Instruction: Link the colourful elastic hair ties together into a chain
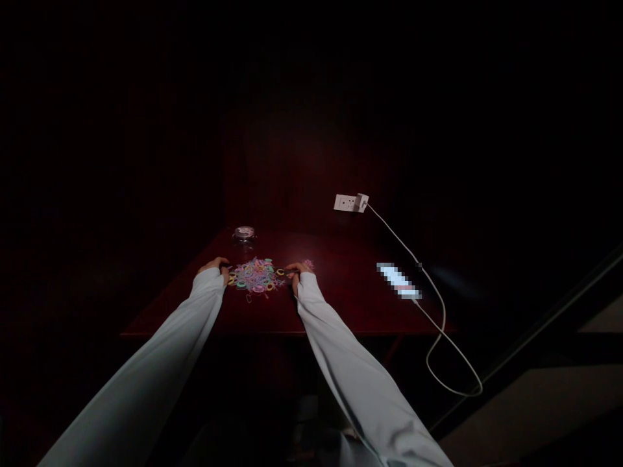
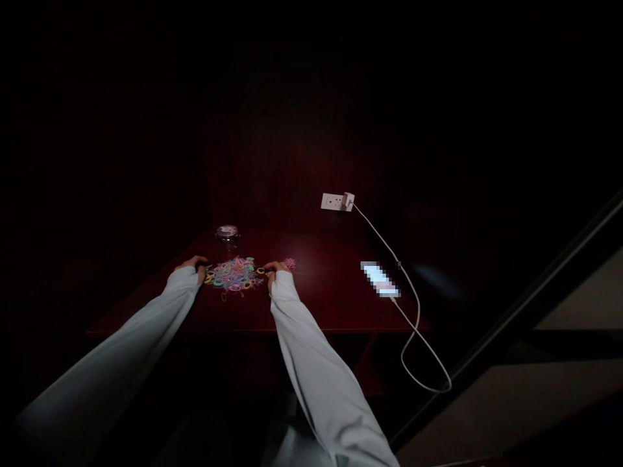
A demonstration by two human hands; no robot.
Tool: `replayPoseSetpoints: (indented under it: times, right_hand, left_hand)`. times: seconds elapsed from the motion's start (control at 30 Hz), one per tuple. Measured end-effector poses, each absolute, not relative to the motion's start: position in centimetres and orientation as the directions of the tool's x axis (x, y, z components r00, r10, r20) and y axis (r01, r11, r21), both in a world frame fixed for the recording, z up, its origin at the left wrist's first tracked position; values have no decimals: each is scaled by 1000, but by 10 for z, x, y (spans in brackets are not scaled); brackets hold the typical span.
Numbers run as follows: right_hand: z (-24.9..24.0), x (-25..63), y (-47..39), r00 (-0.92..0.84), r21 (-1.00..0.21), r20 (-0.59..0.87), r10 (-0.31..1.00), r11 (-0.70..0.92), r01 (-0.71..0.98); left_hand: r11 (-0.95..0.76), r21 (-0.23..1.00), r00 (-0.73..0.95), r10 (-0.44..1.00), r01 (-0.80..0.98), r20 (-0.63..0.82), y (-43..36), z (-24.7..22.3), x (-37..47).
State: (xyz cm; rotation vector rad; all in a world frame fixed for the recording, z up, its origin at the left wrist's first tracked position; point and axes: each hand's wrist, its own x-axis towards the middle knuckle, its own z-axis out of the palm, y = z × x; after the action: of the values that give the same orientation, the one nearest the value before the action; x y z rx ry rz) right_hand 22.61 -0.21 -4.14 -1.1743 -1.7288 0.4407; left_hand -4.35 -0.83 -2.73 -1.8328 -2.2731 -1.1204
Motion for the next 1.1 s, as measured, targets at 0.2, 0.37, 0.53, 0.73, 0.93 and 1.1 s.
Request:
replayPoseSetpoints:
  times: [0.2, 0.37, 0.53, 0.73, 0.93, 1.1]
  right_hand:
    - [-47, 216, -5, -234, -627, 467, 853, 506, 592]
    - [-47, 213, -9, -256, -608, 516, 817, 560, 563]
    - [-41, 216, -17, -266, -603, 559, 785, 605, 519]
    - [-37, 213, -19, -263, -616, 507, 821, 559, 556]
    - [-29, 213, -29, -369, -574, 473, 800, 597, 560]
    - [-23, 211, -37, -361, -569, 485, 796, 601, 561]
  left_hand:
    - [-61, 538, -153, 926, 841, 344, -13, -27, -25]
    - [-292, 510, 20, 881, 809, 473, -15, -32, -17]
    - [-322, 373, 87, 845, 870, 527, -11, -29, -27]
    - [-313, 220, 175, 858, 924, 484, -19, -17, -25]
    - [-336, 214, 227, 882, 917, 414, -17, -19, -14]
    - [-326, 298, 194, 897, 897, 397, -8, -25, -13]
